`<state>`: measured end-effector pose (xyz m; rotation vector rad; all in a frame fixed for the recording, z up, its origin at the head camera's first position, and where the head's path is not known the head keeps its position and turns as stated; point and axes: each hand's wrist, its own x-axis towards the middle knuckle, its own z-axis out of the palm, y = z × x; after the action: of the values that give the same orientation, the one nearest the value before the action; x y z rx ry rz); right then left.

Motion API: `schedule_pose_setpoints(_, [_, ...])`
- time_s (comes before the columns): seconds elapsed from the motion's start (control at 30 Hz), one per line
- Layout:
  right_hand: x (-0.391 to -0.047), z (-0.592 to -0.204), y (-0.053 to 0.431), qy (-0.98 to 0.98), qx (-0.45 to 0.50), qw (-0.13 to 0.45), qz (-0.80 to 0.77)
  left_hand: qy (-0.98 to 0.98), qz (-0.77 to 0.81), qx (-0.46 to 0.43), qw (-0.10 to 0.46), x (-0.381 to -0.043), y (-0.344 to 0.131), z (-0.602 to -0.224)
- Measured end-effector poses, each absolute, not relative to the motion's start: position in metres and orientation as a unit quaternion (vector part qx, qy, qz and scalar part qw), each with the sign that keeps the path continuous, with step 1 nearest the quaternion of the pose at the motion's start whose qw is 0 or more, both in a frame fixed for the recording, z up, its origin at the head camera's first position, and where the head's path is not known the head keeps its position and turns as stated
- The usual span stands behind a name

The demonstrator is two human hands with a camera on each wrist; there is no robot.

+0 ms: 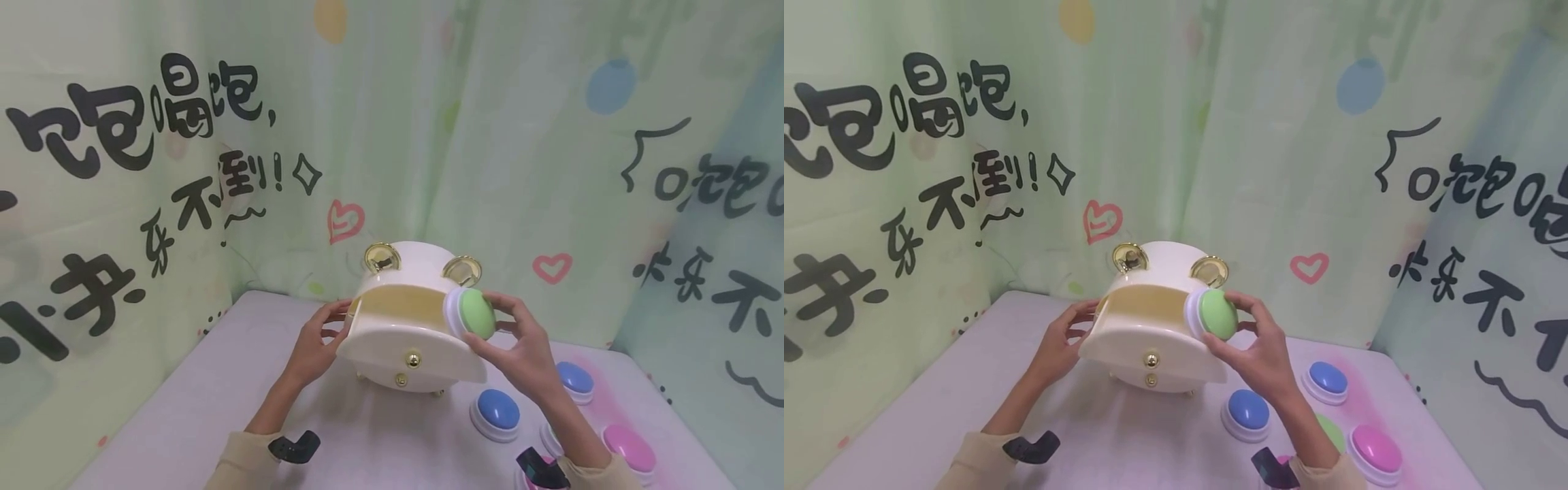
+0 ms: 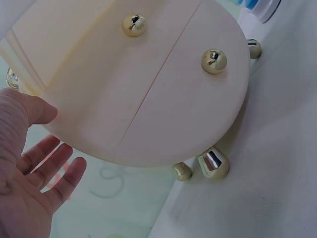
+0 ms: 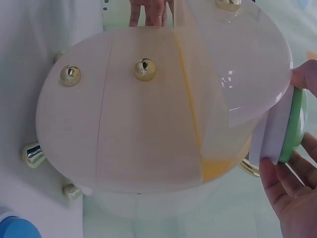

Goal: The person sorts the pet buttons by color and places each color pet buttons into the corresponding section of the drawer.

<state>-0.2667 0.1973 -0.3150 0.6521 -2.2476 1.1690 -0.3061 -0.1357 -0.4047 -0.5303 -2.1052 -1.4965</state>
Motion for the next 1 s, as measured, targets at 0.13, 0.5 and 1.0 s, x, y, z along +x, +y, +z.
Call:
schedule_pose_setpoints(0.13, [-0.2713, -0.3159, 0.1985, -0.814, 0.262, 0.248, 0.455, -0.771, -0.553, -0.195, 0.247, -0.3053, -0.1355, -0.4044])
schedule_pose_setpoints(0.5, [-0.2733, -0.3138, 0.1991, -0.807, 0.261, 0.23, 0.478, -0.768, -0.55, -0.202, 0.257, -0.3056, -0.1357, -0.4035])
schedule_pose_setpoints(1.0, [-0.2702, -0.3151, 0.1988, -0.799, 0.276, 0.218, 0.488, -0.77, -0.551, -0.2, 0.25, -0.3049, -0.1362, -0.402])
